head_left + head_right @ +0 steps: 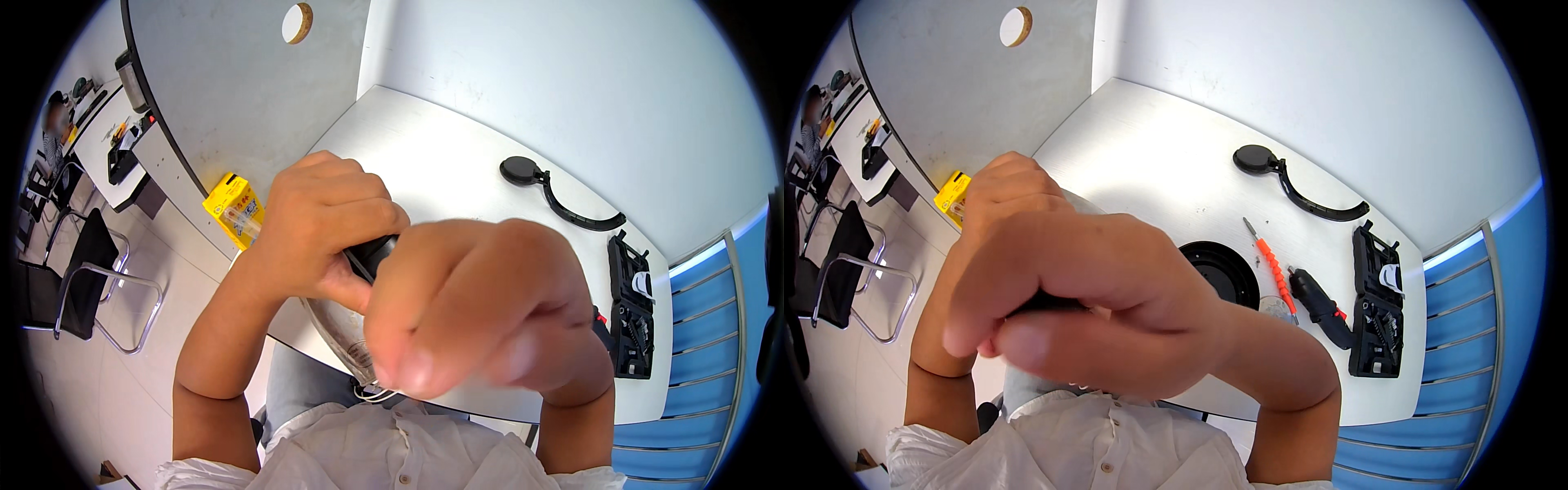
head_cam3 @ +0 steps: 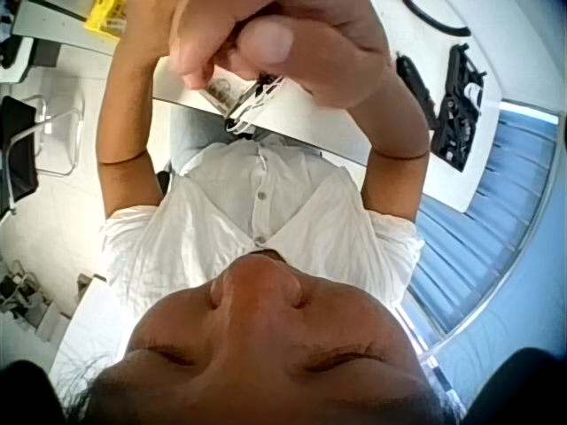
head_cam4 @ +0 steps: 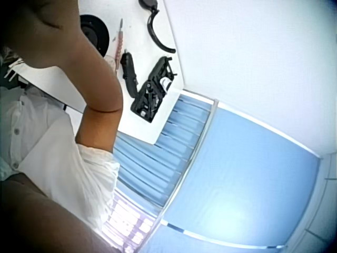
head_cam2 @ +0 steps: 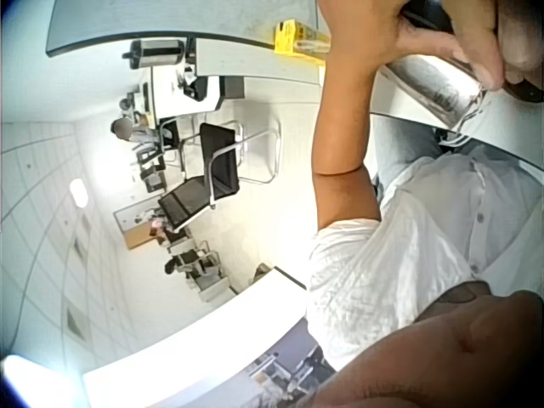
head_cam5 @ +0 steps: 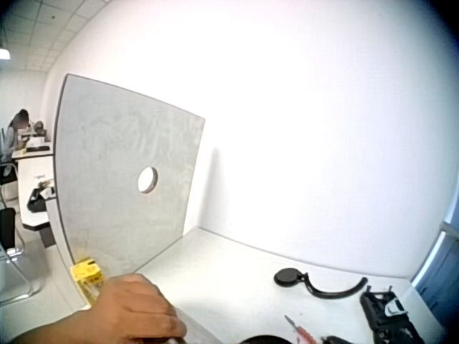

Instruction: The person assembles a stainless steel electric kettle by attaching the handle and lid. They use a screwdriver to tighten screws on the handle and secure the lid onto the kettle body.

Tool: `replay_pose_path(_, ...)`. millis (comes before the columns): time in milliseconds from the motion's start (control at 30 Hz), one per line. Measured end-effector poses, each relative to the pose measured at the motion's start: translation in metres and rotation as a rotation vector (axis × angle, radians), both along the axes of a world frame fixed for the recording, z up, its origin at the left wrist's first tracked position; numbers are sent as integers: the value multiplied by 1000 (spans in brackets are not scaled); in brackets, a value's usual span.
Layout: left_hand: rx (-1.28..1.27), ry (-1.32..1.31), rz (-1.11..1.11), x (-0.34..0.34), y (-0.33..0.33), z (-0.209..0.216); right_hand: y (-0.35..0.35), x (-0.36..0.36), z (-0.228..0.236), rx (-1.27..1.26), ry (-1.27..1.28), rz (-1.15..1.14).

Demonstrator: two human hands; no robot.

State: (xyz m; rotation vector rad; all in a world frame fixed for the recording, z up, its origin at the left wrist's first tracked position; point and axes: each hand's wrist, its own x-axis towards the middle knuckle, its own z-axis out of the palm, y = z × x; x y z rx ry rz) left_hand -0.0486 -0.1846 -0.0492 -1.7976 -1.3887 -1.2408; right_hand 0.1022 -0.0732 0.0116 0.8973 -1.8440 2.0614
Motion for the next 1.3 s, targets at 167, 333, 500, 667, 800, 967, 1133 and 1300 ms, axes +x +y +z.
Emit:
replay_pose_path(167,-40,153,81,2,-4,10,3,-2,4,-10,-57,24)
replay_pose_path(333,-8,58,49,0,-6,2,9,-23,-8,2,184,191)
replay_pose_path(500,-66,85,85,12,-2,19,-1,-19,-9,-156,196,190)
replay_pose_path(667,-30,19,22,1,-1,4,-3,-3,1,-84,48,11)
replay_pose_path(800,-14,-22,0,1,-1,2,-3,-1,-2,-46,42,-75)
replay_pose_path(967,-35,49,29,10,-4,18,-3,-6,-5,-39,107,-142)
replay_pose_path(1133,-31,55,-7,-3,-8,5,-6,-15,-10,-77,169,-95)
replay_pose_path(1300,23,76,13,-6,-2,-2,-7,-20,-13,-91,220,79)
